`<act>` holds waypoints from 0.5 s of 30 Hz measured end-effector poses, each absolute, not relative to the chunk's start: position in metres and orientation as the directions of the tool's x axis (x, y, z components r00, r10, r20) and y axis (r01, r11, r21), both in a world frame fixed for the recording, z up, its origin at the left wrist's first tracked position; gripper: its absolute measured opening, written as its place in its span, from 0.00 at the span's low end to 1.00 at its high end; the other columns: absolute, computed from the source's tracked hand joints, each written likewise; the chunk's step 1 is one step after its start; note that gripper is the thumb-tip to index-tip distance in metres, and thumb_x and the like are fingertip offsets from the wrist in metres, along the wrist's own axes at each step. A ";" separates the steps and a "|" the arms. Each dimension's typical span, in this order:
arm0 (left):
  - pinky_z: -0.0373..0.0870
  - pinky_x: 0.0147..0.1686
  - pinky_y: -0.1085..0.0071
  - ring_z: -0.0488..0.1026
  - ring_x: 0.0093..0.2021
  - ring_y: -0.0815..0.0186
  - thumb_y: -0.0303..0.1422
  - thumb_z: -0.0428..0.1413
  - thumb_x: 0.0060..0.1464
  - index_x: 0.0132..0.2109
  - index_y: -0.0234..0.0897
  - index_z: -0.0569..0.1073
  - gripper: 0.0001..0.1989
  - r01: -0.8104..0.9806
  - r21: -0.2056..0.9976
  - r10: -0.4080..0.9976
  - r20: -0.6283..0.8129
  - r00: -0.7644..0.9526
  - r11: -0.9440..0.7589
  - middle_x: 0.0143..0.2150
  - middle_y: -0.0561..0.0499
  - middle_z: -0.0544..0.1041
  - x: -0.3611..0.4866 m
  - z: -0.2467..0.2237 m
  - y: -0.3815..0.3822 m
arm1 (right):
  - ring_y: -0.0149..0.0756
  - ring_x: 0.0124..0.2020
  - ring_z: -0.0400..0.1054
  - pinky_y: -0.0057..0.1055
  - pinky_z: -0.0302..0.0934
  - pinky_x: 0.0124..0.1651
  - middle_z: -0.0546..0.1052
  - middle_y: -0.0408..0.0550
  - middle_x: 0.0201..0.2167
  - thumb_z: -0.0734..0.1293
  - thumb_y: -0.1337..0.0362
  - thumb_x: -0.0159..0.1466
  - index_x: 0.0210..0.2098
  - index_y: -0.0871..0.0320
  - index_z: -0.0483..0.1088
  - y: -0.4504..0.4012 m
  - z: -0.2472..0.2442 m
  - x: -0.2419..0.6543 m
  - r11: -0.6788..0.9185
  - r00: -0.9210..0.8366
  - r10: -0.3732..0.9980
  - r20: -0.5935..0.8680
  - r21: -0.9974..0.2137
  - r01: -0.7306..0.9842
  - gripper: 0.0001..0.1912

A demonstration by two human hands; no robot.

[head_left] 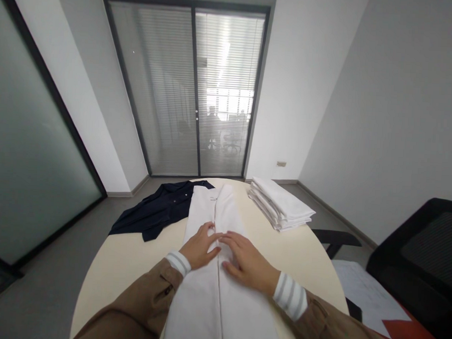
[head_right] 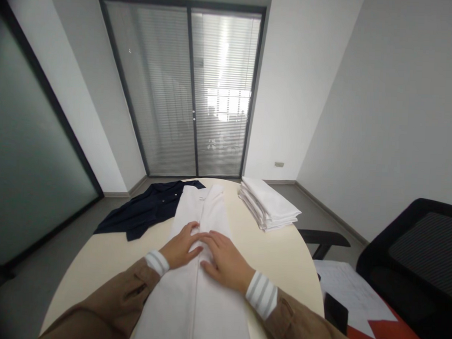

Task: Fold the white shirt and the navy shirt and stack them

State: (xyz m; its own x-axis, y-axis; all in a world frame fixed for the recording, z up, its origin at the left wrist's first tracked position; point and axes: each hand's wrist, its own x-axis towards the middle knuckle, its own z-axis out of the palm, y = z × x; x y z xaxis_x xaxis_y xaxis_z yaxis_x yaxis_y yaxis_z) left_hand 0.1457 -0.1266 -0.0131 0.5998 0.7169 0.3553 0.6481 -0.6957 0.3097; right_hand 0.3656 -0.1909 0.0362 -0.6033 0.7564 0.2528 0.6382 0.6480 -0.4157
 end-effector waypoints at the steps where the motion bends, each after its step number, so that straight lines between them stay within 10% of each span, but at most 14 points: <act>1: 0.64 0.62 0.52 0.62 0.64 0.52 0.37 0.56 0.60 0.61 0.43 0.68 0.23 0.648 0.323 0.723 0.367 0.586 -0.690 0.63 0.40 0.61 0.146 -0.013 -0.127 | 0.50 0.70 0.48 0.49 0.46 0.69 0.58 0.61 0.69 0.64 0.56 0.66 0.68 0.60 0.56 -0.185 0.031 0.370 0.622 -0.581 0.780 0.232 -0.394 0.677 0.34; 9: 0.59 0.64 0.50 0.57 0.68 0.49 0.36 0.55 0.61 0.58 0.37 0.70 0.20 0.611 0.308 0.684 0.298 0.666 -0.729 0.72 0.37 0.49 0.143 -0.006 -0.131 | 0.58 0.73 0.32 0.56 0.36 0.70 0.44 0.59 0.73 0.56 0.39 0.66 0.72 0.58 0.47 -0.186 0.012 0.383 0.534 -0.591 0.803 -0.080 -0.343 0.773 0.43; 15: 0.63 0.61 0.49 0.64 0.62 0.50 0.36 0.56 0.59 0.52 0.37 0.72 0.15 0.620 0.305 0.690 0.267 0.673 -0.723 0.68 0.38 0.61 0.149 0.002 -0.137 | 0.47 0.55 0.68 0.40 0.59 0.56 0.75 0.57 0.54 0.58 0.52 0.70 0.59 0.57 0.66 -0.162 0.032 0.384 0.514 -0.534 0.845 0.030 -0.326 0.794 0.24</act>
